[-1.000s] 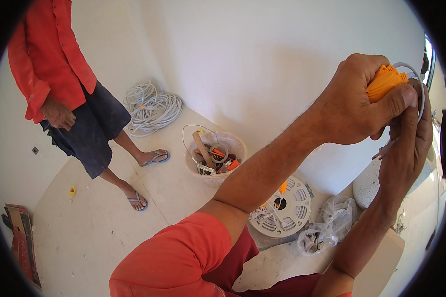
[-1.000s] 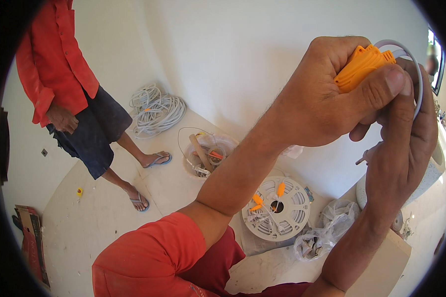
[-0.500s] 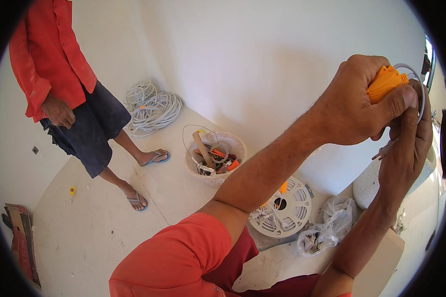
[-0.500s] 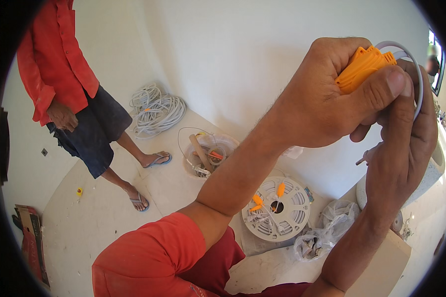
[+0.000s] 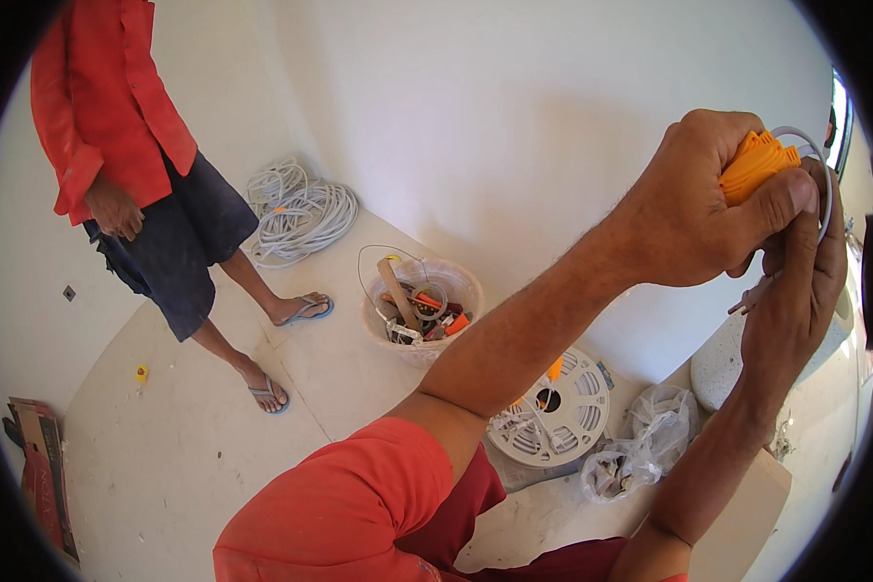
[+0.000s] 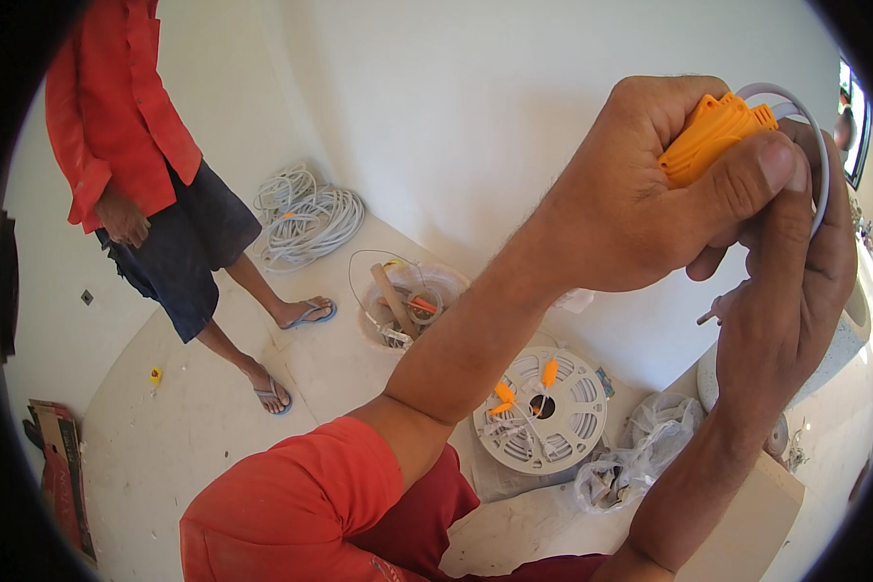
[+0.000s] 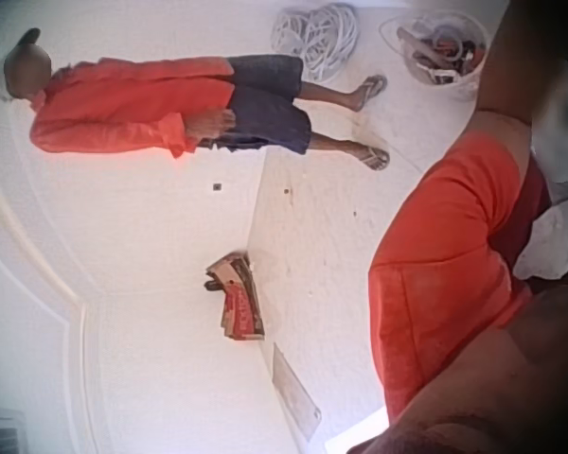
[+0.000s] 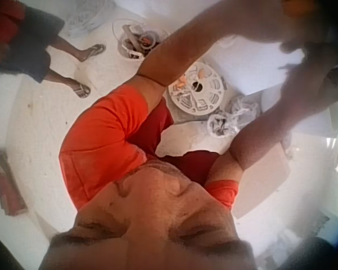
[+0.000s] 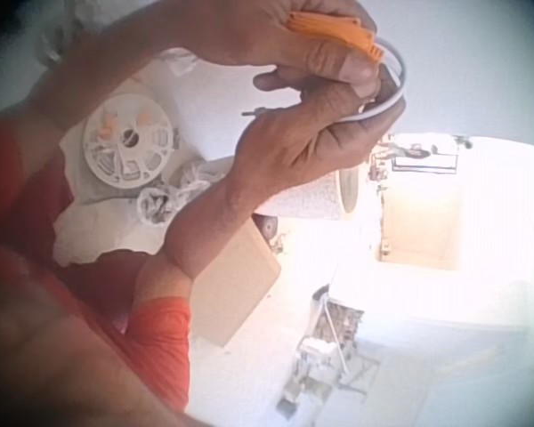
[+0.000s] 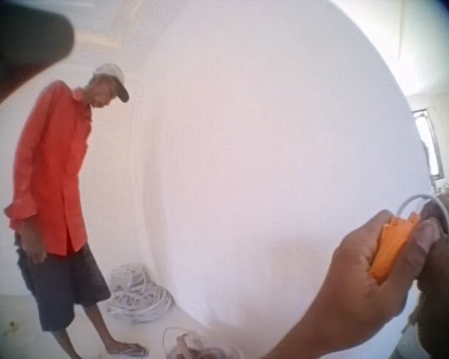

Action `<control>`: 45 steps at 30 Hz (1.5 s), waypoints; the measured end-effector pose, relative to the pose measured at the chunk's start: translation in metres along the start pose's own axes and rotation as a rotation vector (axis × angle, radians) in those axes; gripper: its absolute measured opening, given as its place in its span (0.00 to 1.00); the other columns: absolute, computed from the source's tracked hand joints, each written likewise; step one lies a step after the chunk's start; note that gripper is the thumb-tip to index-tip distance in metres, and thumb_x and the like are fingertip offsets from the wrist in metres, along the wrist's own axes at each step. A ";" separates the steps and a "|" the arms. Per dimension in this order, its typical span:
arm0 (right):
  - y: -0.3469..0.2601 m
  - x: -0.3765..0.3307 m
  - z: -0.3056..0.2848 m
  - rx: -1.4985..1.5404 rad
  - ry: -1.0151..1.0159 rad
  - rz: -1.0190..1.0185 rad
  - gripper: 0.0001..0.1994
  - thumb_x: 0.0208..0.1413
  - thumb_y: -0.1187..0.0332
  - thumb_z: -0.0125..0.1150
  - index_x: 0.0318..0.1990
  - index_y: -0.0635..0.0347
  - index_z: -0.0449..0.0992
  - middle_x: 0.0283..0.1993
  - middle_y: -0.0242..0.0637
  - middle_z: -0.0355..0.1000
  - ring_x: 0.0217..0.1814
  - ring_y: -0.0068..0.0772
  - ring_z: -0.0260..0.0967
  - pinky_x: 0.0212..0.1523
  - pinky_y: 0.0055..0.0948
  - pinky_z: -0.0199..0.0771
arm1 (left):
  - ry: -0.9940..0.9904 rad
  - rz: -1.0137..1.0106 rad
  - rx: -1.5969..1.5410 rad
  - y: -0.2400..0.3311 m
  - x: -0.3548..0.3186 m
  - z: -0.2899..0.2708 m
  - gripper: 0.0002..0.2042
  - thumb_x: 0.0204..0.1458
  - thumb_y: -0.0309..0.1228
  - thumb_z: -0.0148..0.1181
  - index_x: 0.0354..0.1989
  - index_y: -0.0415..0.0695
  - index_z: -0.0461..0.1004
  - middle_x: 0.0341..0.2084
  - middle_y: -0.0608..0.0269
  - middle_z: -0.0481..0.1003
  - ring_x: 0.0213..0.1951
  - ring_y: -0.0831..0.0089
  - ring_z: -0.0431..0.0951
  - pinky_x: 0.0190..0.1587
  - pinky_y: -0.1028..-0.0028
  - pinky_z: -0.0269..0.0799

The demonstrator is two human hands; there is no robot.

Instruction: The person walks into a room under construction and sits on the floor. They pick up a white electrical plug and a yellow connector, then proceed to assemble them by hand. Another person is visible in the background working with cables.

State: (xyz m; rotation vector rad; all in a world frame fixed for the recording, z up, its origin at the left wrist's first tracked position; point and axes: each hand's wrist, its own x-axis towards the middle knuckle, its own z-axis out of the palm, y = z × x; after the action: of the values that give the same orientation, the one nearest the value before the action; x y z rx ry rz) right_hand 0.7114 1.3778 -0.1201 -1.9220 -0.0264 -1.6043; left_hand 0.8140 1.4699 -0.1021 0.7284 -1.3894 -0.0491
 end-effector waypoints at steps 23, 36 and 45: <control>-0.003 0.004 0.007 -0.001 0.022 0.006 0.25 0.74 0.54 0.45 0.63 0.67 0.71 0.24 0.35 0.76 0.20 0.18 0.73 0.16 0.13 0.63 | 0.007 -0.001 -0.013 0.002 0.003 -0.004 0.17 0.63 0.36 0.62 0.27 0.35 0.71 0.14 0.61 0.74 0.13 0.78 0.74 0.15 0.79 0.69; -0.003 -0.003 -0.002 0.020 0.040 -0.020 0.25 0.75 0.55 0.44 0.64 0.68 0.70 0.24 0.36 0.76 0.21 0.18 0.74 0.19 0.14 0.66 | -0.006 0.002 0.020 0.008 -0.002 0.006 0.17 0.63 0.37 0.62 0.27 0.36 0.71 0.13 0.63 0.73 0.13 0.78 0.73 0.14 0.79 0.69; 0.000 -0.009 -0.014 0.050 -0.051 0.048 0.24 0.75 0.55 0.44 0.66 0.64 0.71 0.34 0.35 0.76 0.28 0.14 0.71 0.26 0.14 0.68 | -0.009 -0.010 0.029 0.009 -0.006 0.009 0.17 0.63 0.36 0.62 0.27 0.36 0.71 0.13 0.62 0.73 0.13 0.79 0.73 0.14 0.79 0.69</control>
State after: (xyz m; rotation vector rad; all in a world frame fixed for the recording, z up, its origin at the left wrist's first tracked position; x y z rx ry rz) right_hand 0.6967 1.3739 -0.1270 -1.9109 -0.0411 -1.5094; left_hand 0.8017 1.4755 -0.1028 0.7600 -1.3975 -0.0397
